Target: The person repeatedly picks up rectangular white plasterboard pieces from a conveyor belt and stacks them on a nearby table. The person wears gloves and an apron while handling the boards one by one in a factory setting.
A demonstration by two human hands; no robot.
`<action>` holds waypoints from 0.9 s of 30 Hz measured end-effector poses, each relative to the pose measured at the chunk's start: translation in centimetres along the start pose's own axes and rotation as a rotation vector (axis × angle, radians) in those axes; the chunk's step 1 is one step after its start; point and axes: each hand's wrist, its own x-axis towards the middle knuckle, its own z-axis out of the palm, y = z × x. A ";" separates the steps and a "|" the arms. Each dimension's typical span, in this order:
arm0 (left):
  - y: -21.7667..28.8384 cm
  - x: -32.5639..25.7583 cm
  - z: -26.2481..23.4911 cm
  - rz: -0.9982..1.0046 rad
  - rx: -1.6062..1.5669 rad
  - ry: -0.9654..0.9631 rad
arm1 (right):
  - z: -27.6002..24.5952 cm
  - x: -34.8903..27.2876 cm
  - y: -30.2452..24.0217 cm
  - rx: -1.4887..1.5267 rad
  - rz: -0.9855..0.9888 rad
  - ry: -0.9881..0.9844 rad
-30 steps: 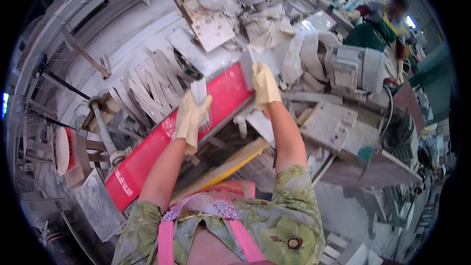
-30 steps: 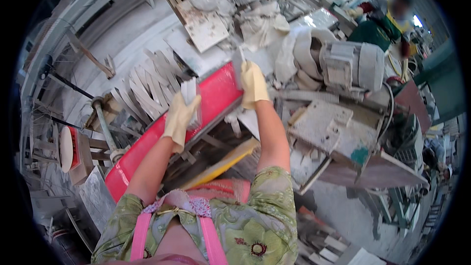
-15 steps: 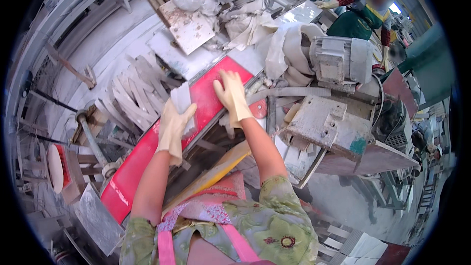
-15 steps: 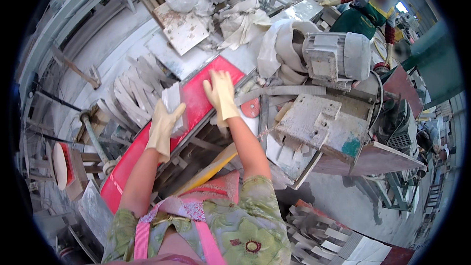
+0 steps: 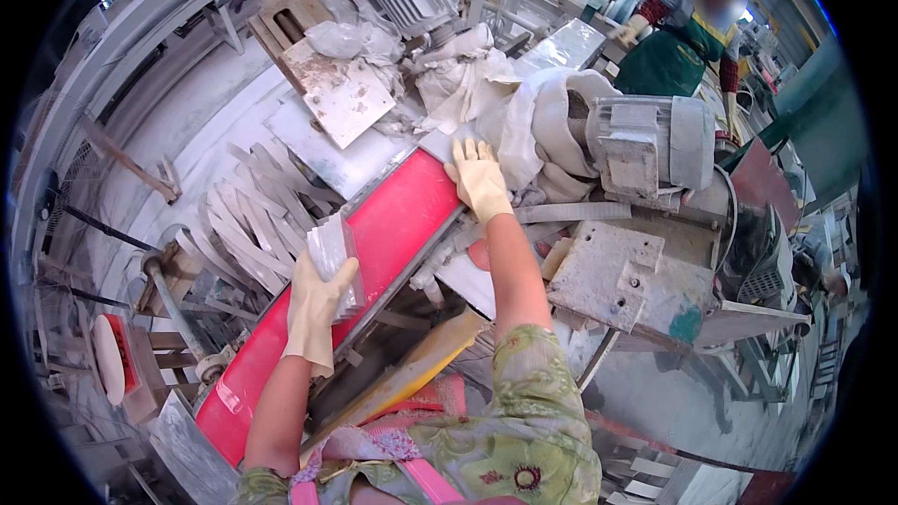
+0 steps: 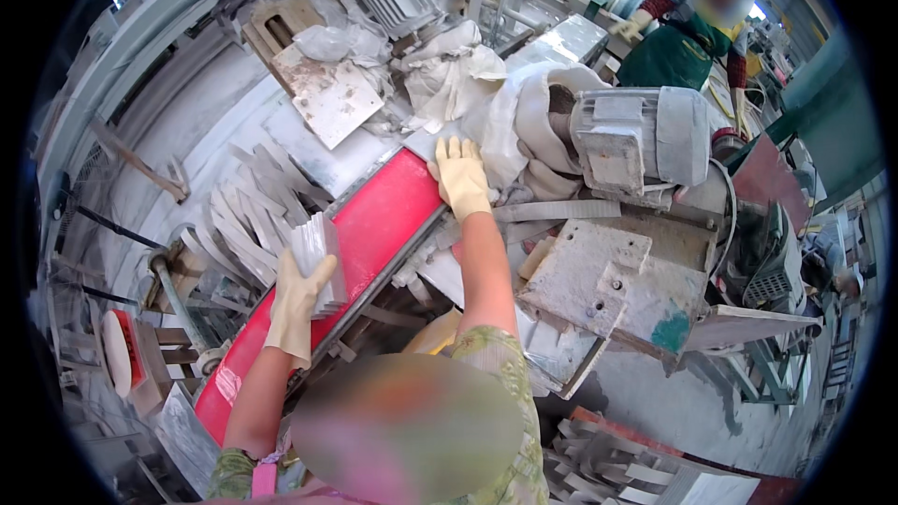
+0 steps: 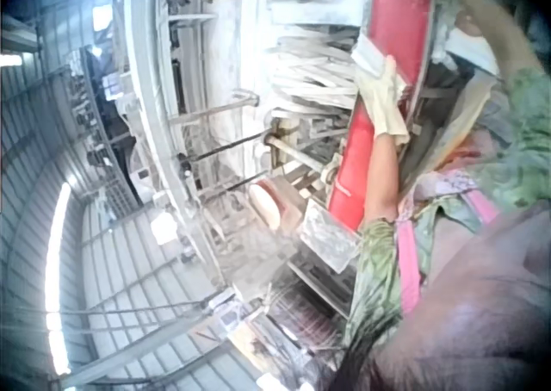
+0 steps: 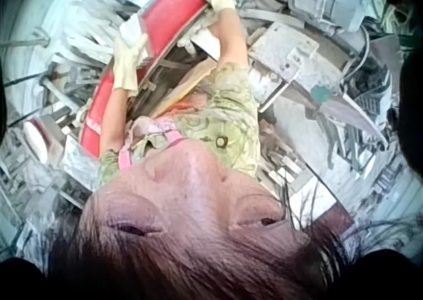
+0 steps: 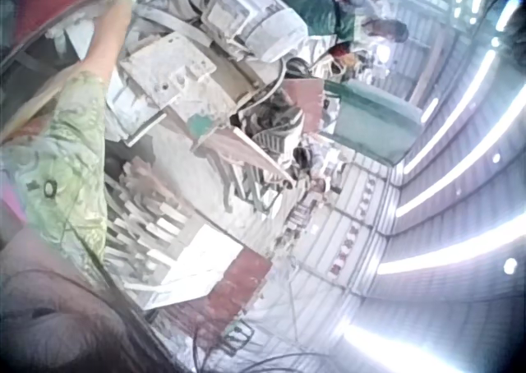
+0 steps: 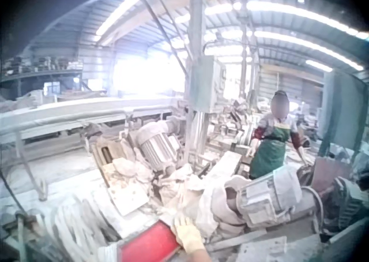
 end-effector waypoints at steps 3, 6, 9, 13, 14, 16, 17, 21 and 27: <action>-0.1 0.2 -0.9 0.001 0.054 -0.005 | -2.7 1.7 -0.1 0.234 0.085 -0.154; 0.6 -0.1 0.2 0.048 0.106 -0.020 | -0.4 0.6 0.9 0.344 0.053 0.169; -0.6 -0.1 -0.9 0.098 0.015 0.011 | -4.9 -3.1 -7.4 1.071 0.341 0.070; -1.2 0.6 -1.1 0.112 -0.142 -0.140 | -7.5 -12.6 -14.4 1.322 0.471 -0.072; -1.3 0.5 -0.9 0.125 -0.166 -0.106 | -7.4 -14.2 -16.2 1.242 0.507 -0.079; -2.9 1.3 -0.8 0.252 -0.046 -0.017 | -9.3 -14.6 -19.4 1.198 0.513 -0.112; -2.6 1.1 -0.8 0.245 0.002 -0.006 | -11.7 -15.1 -20.1 1.215 0.513 -0.134; -0.2 -0.7 -2.3 0.251 0.159 0.084 | -12.6 -16.5 -22.3 1.412 0.335 -0.095; -1.5 1.8 -0.6 0.213 0.443 -0.029 | -7.8 -19.3 -23.5 1.156 0.244 -0.023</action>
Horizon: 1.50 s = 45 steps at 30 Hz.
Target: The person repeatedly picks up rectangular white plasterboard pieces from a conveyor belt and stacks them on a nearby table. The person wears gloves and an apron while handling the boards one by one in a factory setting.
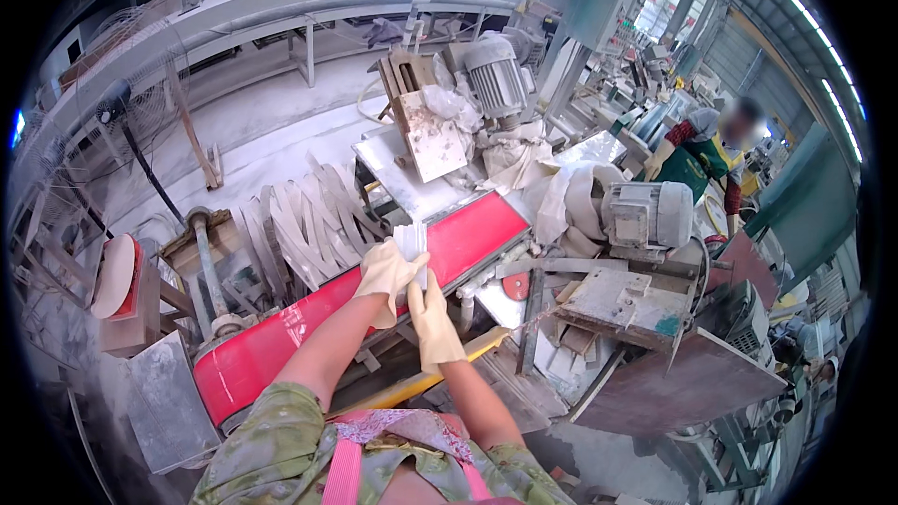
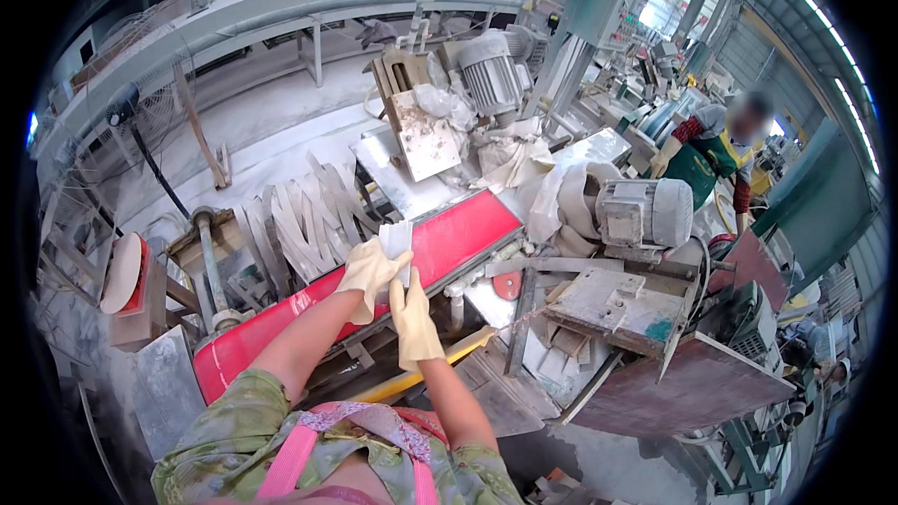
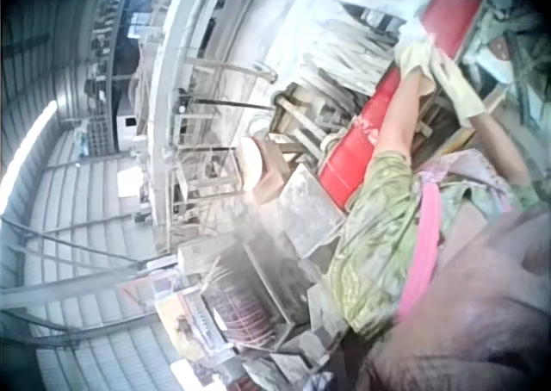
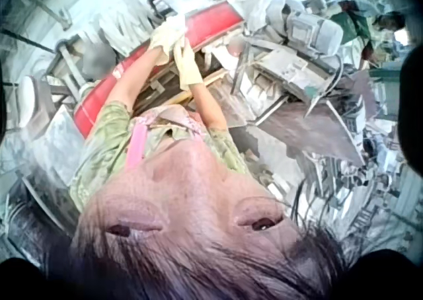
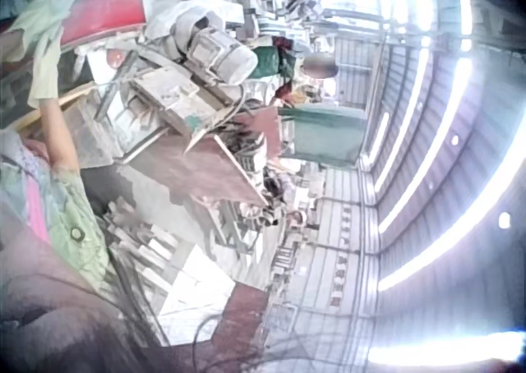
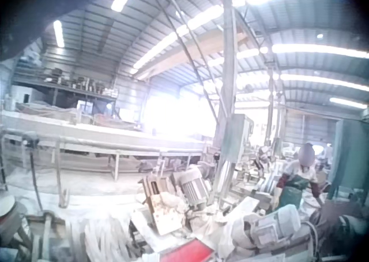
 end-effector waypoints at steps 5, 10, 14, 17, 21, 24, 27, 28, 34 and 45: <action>4.1 -1.7 -1.6 -0.365 -0.192 -0.041 | 2.1 0.0 2.8 0.172 -0.041 -0.080; 4.3 -1.4 0.6 -0.318 -0.142 -0.021 | 2.8 0.9 6.1 0.464 0.102 -0.091; 1.3 -1.0 -0.5 -0.154 -0.046 -0.122 | 3.0 -0.3 2.0 0.186 -0.066 -0.136; -3.2 -2.7 -4.7 0.088 0.091 -0.304 | 4.7 -4.8 -4.3 0.375 -0.044 -0.298; -7.5 -7.1 -9.9 0.273 0.081 -0.465 | 8.8 -9.1 -4.6 0.410 -0.068 -0.507; -9.3 -9.5 -13.0 0.297 0.104 -0.559 | 6.5 -9.9 -7.4 0.459 -0.139 -0.799; -13.1 -12.0 -13.0 0.396 0.095 -0.338 | 2.5 -7.4 -11.8 0.562 0.123 -0.554; -12.9 -12.5 -13.1 0.392 0.129 -0.290 | 2.1 -6.2 -11.3 0.630 0.057 -0.335; -13.7 -17.8 -12.5 0.073 0.069 0.115 | 3.4 -1.6 -6.4 0.711 0.185 -0.403; -13.6 -20.1 -4.3 -0.354 -0.409 0.479 | 4.8 -3.2 -6.6 0.320 -0.151 -0.629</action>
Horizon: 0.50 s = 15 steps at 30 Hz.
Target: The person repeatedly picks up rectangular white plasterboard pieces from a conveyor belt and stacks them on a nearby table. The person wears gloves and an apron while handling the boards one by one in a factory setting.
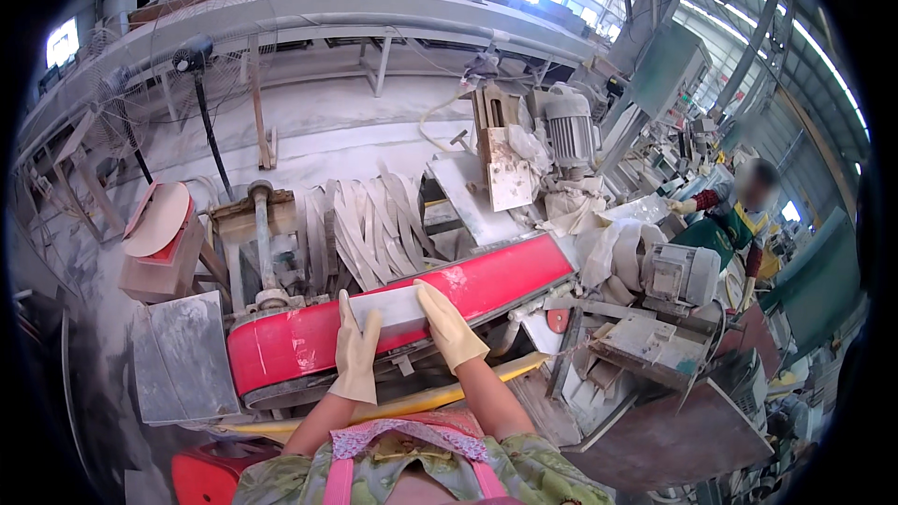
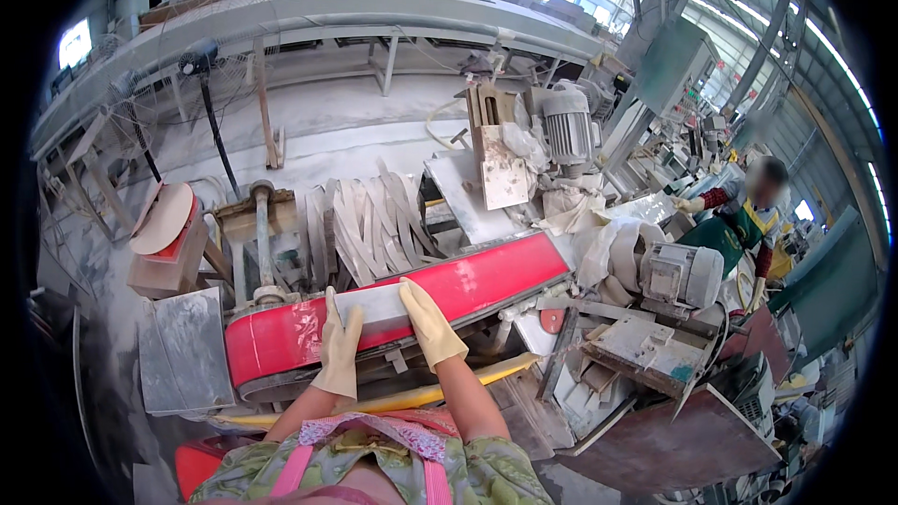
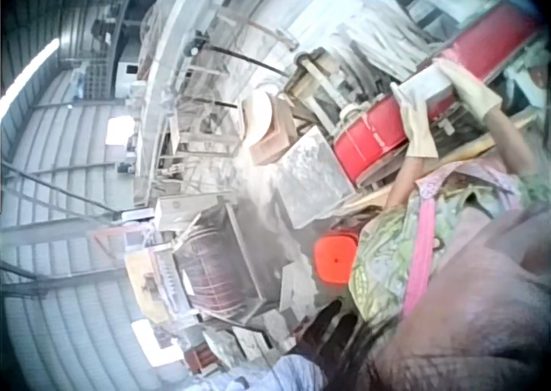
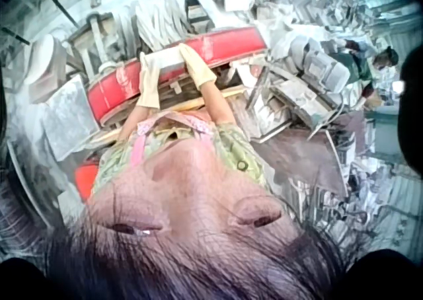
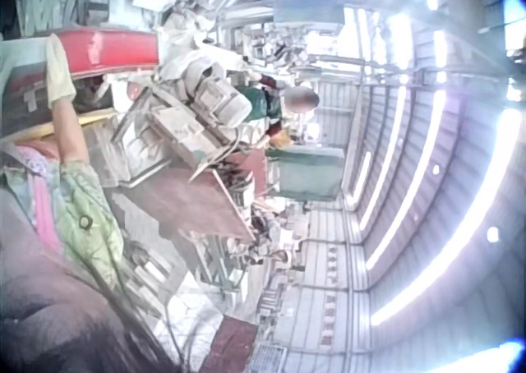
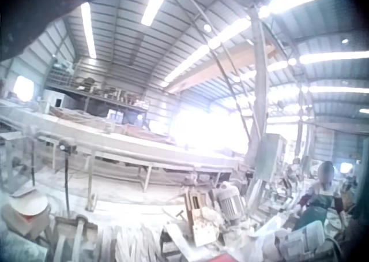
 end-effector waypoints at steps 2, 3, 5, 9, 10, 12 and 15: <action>1.7 0.2 -1.0 -0.082 0.001 -0.099 | 0.1 -0.5 -0.4 -0.024 0.051 0.038; 2.2 0.2 -1.5 -0.088 -0.034 -0.128 | 0.3 -0.6 -1.1 -0.035 0.075 0.057; 2.3 -0.1 -2.2 -0.115 -0.097 -0.186 | 1.2 -0.5 -2.0 0.025 0.145 0.102; 0.3 0.1 -2.4 0.091 0.057 -0.112 | 2.2 -0.5 -2.8 0.028 0.139 0.135; 0.2 0.2 -2.4 0.110 0.100 -0.097 | 2.8 -0.6 -3.6 0.017 0.137 0.141; 0.2 0.1 -2.5 0.125 0.070 -0.106 | 2.5 -0.7 -2.2 0.017 0.112 0.136; 0.7 -0.3 -2.6 0.080 -0.068 -0.142 | 1.4 0.0 1.7 0.040 0.087 0.129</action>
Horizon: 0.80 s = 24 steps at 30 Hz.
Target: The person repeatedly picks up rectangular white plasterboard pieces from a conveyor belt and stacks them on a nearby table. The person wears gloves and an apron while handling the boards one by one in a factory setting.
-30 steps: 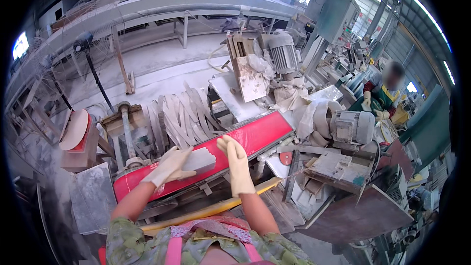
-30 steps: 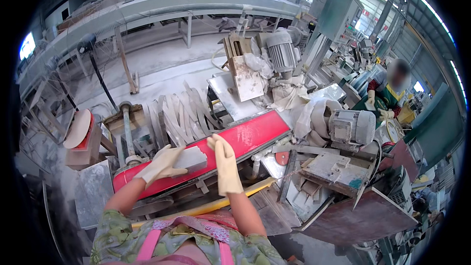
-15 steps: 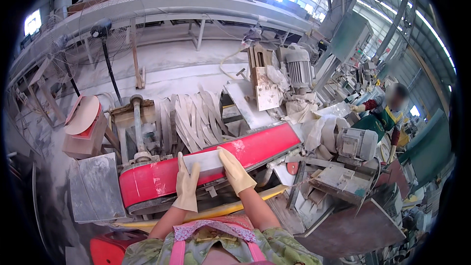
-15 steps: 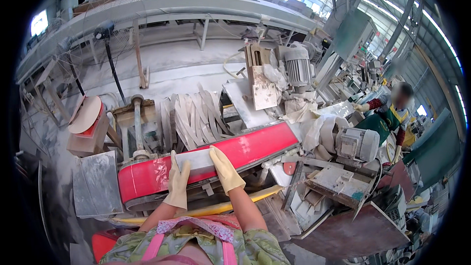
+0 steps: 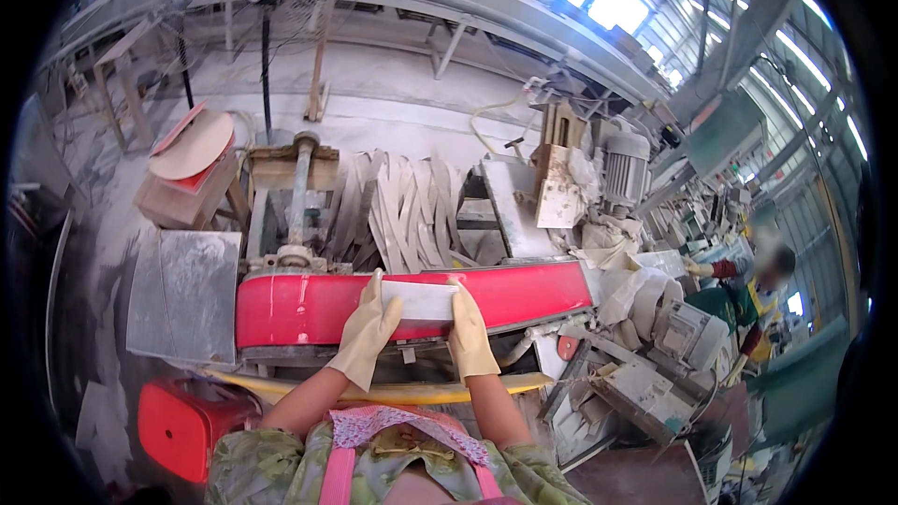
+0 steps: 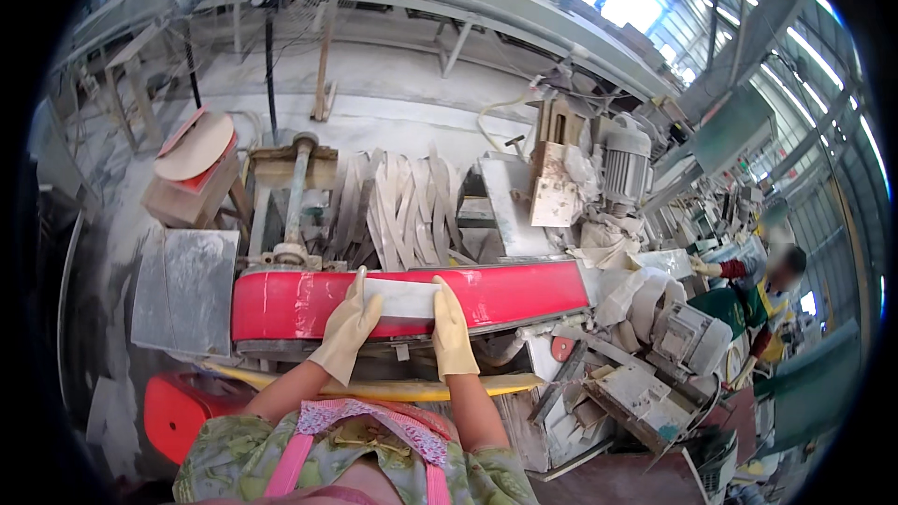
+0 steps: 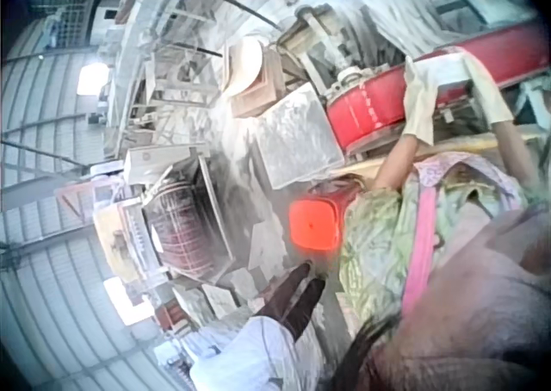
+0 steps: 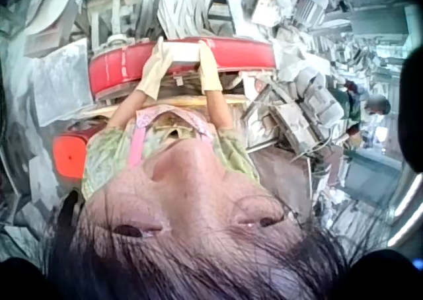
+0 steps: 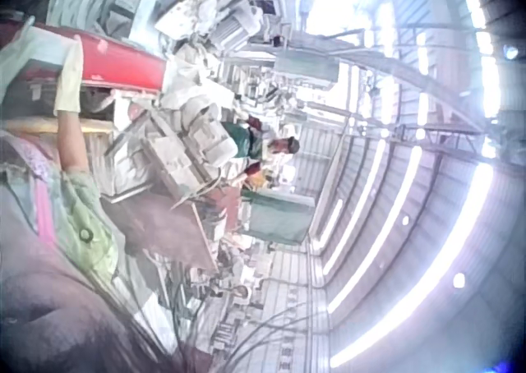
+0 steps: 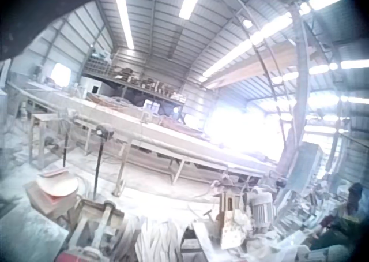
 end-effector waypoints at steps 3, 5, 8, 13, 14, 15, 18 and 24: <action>-0.1 -0.1 -0.3 -0.049 -0.009 -0.010 | 0.4 0.2 0.0 -0.025 -0.015 0.000; 0.0 0.1 -0.7 -0.046 -0.055 -0.012 | 0.0 0.8 0.6 -0.080 -0.065 -0.029; 0.8 1.0 -1.2 0.091 0.229 0.086 | 0.4 0.4 0.1 -0.123 -0.063 -0.007; 5.0 5.1 -1.7 0.466 0.638 -0.175 | -0.6 0.9 3.1 0.062 -0.044 -0.010; 4.8 5.6 -1.2 0.508 0.686 -0.205 | -0.4 1.0 2.8 0.073 -0.033 -0.014; 4.7 6.0 -0.9 0.551 0.734 -0.236 | -0.1 1.0 2.4 0.082 -0.022 -0.018; 3.4 6.9 0.2 0.560 0.775 -0.304 | 1.4 0.7 0.2 -0.033 -0.080 -0.028; 3.5 6.5 1.3 0.472 0.743 -0.296 | 1.9 -0.4 -1.9 -0.400 -0.143 0.033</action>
